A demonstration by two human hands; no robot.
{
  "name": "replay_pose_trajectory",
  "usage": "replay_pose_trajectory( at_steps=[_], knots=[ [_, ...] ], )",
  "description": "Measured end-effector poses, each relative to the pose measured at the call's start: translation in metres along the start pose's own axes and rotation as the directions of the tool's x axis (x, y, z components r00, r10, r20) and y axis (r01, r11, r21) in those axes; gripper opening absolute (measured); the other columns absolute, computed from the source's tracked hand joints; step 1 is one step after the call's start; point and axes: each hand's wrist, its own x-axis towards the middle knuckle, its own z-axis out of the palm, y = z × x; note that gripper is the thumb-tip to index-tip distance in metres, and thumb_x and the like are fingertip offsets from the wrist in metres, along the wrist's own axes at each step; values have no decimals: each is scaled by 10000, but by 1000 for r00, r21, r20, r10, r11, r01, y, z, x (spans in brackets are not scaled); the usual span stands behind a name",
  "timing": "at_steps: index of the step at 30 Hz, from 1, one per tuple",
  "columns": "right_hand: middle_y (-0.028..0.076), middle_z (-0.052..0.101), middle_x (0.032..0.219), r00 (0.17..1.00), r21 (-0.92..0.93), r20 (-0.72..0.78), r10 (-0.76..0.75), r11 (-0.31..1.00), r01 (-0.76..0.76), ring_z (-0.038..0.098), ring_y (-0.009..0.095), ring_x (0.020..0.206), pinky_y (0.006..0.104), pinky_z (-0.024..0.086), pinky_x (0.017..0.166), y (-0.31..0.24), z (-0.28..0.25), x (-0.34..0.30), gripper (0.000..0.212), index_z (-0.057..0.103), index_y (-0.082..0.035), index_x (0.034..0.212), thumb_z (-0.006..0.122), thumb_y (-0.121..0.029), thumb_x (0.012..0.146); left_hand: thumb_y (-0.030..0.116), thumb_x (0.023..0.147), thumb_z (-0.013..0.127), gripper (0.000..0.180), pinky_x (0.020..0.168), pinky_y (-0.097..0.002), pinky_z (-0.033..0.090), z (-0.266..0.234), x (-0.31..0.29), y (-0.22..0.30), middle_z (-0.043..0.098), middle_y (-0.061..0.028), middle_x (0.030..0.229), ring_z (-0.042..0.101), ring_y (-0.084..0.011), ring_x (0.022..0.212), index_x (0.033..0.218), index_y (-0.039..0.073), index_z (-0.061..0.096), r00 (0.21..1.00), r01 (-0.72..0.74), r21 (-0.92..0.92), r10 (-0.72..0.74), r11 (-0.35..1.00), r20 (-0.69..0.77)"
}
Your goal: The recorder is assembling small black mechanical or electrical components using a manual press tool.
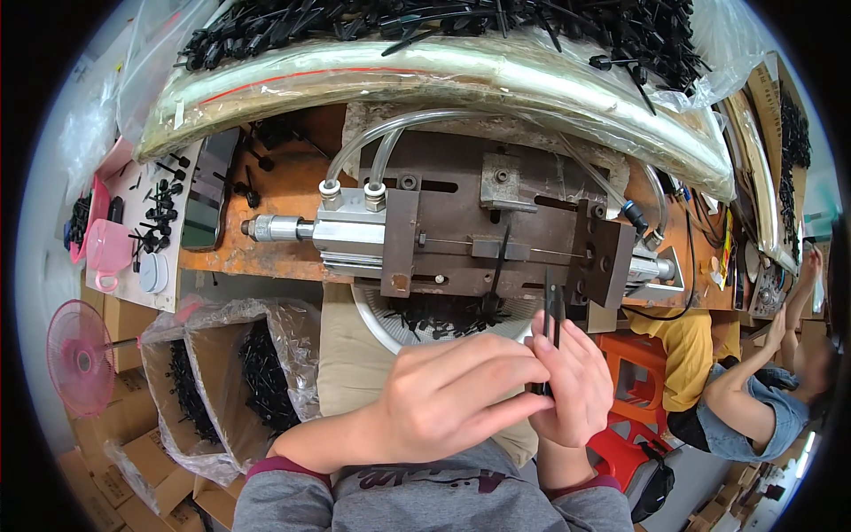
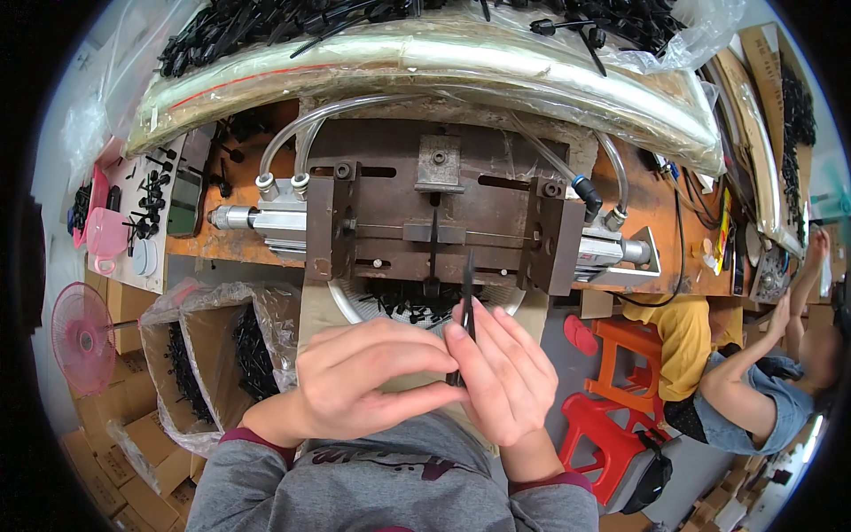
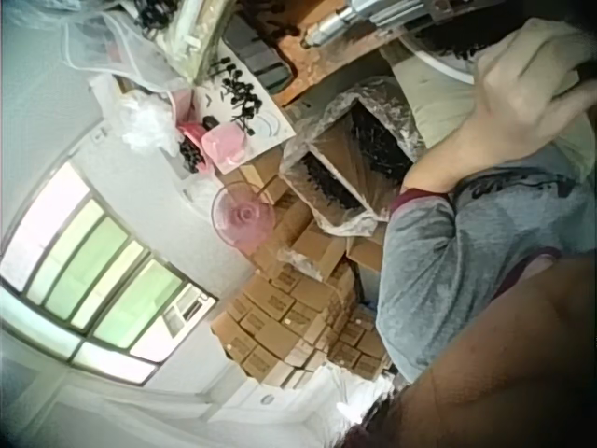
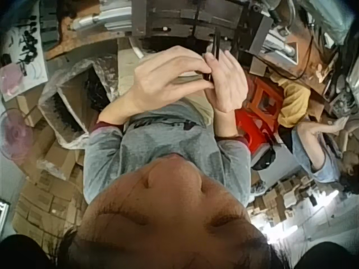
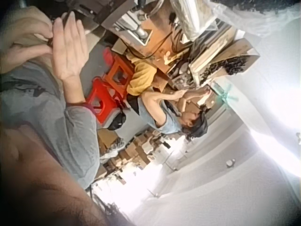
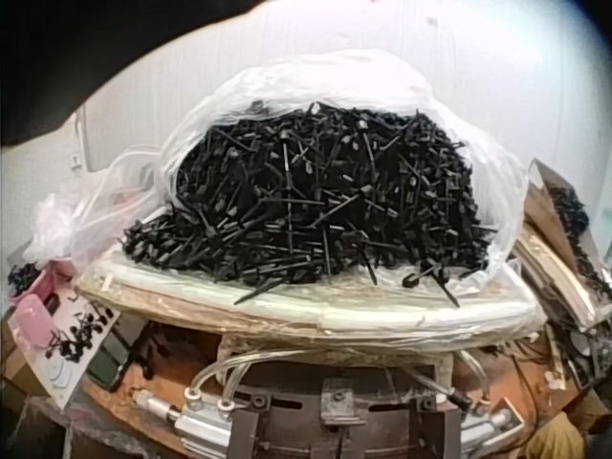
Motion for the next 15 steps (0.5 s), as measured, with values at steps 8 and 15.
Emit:
replay_pose_trajectory(
  at_steps=[8, 15],
  knots=[
    [235, 691, 1130, 993, 63, -108, 45, 997, -38, 702, 343, 1022, 420, 570, 885, 16, 7, 0, 468, 576, 60, 1246, 738, -33, 817, 39, 698, 834, 336, 635, -288, 565, -5, -8, -13, 676, -158, 1112, 695, -201, 768, 1006, -20, 714, 1000, -15, 260, 9, 965, 24],
    [396, 500, 1323, 989, 337, -69, 127, 937, -97, 505, 479, 1270, 530, 392, 1083, 15, -1, -11, 690, 298, 155, 1433, 561, -290, 977, 86, 733, 765, 280, 598, -255, 510, 4, -8, -28, 652, -145, 1270, 652, -164, 662, 995, 0, 716, 984, -119, 641, 5, 758, 177]
  ],
)
